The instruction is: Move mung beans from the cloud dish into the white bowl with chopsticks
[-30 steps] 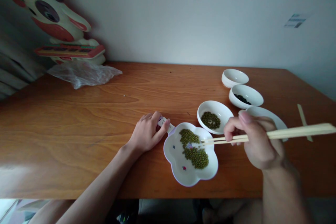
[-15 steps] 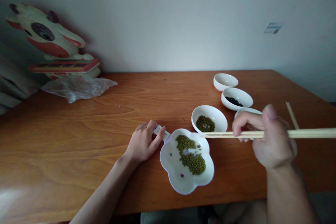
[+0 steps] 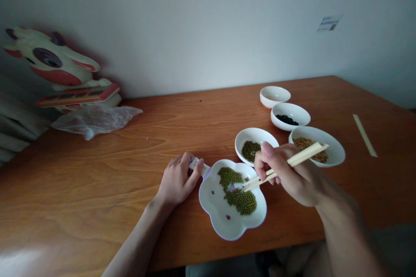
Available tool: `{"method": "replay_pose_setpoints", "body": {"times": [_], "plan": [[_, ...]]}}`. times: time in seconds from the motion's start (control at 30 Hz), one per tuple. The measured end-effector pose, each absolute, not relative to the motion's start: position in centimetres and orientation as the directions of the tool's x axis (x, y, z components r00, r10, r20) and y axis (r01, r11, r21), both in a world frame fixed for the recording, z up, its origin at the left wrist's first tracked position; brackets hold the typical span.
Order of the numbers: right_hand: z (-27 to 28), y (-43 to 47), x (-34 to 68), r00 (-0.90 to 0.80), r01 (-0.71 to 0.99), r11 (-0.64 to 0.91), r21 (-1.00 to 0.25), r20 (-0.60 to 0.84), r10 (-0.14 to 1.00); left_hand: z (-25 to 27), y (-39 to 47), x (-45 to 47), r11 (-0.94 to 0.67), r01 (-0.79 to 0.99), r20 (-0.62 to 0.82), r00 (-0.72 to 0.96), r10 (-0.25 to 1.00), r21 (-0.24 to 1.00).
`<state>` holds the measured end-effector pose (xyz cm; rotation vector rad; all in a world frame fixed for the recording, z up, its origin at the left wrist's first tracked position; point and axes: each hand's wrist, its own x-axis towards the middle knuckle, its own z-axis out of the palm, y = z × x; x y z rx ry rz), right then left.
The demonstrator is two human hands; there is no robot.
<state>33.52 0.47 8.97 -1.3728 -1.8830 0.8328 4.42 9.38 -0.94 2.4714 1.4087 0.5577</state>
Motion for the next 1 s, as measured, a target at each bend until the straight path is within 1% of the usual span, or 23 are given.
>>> {"method": "replay_pose_setpoints", "body": {"times": [0.13, 0.3, 0.47, 0.6, 0.9, 1.0], "plan": [[8.8, 0.6, 33.2, -0.219, 0.549, 0.216, -0.807, 0.11, 0.969, -1.0, 9.4, 4.4, -0.51, 0.766, 0.213, 0.463, 0.86, 0.391], [8.3, 0.7, 32.9, -0.202, 0.568, 0.209, -0.796, 0.112, 0.973, -1.0, 9.4, 4.4, -0.507, 0.765, 0.217, 0.458, 0.862, 0.397], [8.3, 0.7, 32.5, -0.221, 0.531, 0.22, -0.819, 0.116, 0.968, -1.0, 9.4, 4.4, -0.507, 0.763, 0.214, 0.46, 0.862, 0.401], [8.5, 0.6, 32.3, -0.212, 0.529, 0.235, -0.816, 0.141, 0.967, -1.0, 9.4, 4.4, -0.506, 0.766, 0.212, 0.46, 0.862, 0.397], [8.7, 0.7, 32.3, -0.208, 0.591, 0.295, -0.75, 0.212, 0.955, -0.9, 9.4, 4.4, -0.512, 0.763, 0.222, 0.461, 0.859, 0.394], [9.0, 0.3, 32.9, -0.182, 0.538, 0.32, -0.779, 0.264, 0.947, -0.8, 9.4, 4.5, -0.516, 0.758, 0.226, 0.464, 0.856, 0.399]]}}
